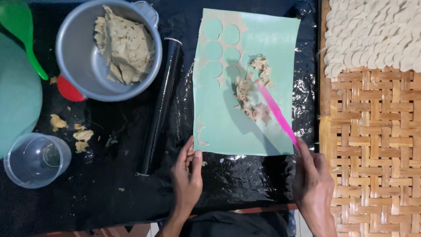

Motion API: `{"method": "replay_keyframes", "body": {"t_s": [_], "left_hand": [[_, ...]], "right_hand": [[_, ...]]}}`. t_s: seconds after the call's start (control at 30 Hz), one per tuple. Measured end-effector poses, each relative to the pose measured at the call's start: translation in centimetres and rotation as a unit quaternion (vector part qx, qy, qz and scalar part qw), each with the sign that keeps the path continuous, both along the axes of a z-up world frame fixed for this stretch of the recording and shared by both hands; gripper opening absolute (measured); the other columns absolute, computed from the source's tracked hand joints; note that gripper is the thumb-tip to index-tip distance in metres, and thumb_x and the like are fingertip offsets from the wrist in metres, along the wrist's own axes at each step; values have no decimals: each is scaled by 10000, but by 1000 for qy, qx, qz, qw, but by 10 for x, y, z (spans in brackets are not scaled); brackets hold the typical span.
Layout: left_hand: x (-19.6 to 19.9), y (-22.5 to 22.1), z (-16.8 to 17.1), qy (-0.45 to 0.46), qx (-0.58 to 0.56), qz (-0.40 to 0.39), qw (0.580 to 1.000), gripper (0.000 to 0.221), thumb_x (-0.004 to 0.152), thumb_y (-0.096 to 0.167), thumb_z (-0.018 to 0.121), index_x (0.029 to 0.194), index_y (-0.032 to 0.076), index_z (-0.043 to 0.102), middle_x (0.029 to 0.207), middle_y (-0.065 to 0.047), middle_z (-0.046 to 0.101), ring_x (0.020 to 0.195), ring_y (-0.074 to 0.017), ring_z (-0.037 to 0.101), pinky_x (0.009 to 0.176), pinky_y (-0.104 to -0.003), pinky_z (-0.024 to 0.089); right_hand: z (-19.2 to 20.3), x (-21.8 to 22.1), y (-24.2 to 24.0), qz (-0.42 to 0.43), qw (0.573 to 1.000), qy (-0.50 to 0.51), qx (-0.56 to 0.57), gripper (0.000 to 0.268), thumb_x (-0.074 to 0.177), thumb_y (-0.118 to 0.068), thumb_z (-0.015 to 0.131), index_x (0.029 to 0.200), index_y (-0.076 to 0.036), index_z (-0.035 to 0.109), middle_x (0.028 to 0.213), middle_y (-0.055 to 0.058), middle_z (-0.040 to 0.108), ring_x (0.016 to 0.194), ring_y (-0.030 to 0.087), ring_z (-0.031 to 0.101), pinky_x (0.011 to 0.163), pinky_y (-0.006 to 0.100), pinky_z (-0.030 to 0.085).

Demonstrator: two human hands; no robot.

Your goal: Transferring small round dough discs from a template sheet to a drying tray using a spatula.

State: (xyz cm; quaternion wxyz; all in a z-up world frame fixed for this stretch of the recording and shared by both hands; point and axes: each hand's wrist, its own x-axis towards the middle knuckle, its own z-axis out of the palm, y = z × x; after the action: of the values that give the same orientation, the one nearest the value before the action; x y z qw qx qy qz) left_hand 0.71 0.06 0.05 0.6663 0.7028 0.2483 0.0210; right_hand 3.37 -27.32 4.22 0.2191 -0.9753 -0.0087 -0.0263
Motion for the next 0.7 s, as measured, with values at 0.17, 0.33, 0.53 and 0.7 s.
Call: {"method": "replay_keyframes", "body": {"t_s": [0.17,0.33,0.53,0.7], "left_hand": [[1,2,-4,15,-5,-10,1000,510,1024,207,541,1465,-44,487,1082,-121,734,949,-143,697,829,-300,561],[4,4,-9,10,-58,31,998,486,1056,239,494,1434,-65,522,977,-161,736,910,-185,711,832,-314,568],[6,7,-11,18,-113,52,992,544,1085,332,367,1315,-88,627,943,-151,761,841,-193,736,786,-322,584],[3,8,-11,22,-150,56,987,609,1084,390,316,1319,-74,633,969,-151,760,861,-196,725,799,-322,567]], "right_hand": [[8,-2,-7,7,1000,12,-11,503,969,-62,657,1428,-265,619,866,113,611,658,260,606,596,412,499],[23,-9,-25,103,985,125,-65,533,886,-197,772,1373,-383,658,799,61,654,588,214,644,542,396,557],[21,-1,-19,213,954,184,-107,822,692,-79,815,1393,-460,614,1055,45,672,702,249,697,591,390,603],[30,22,38,276,949,153,-15,794,718,-2,747,1439,-290,581,916,92,640,764,313,685,654,437,565]]}}
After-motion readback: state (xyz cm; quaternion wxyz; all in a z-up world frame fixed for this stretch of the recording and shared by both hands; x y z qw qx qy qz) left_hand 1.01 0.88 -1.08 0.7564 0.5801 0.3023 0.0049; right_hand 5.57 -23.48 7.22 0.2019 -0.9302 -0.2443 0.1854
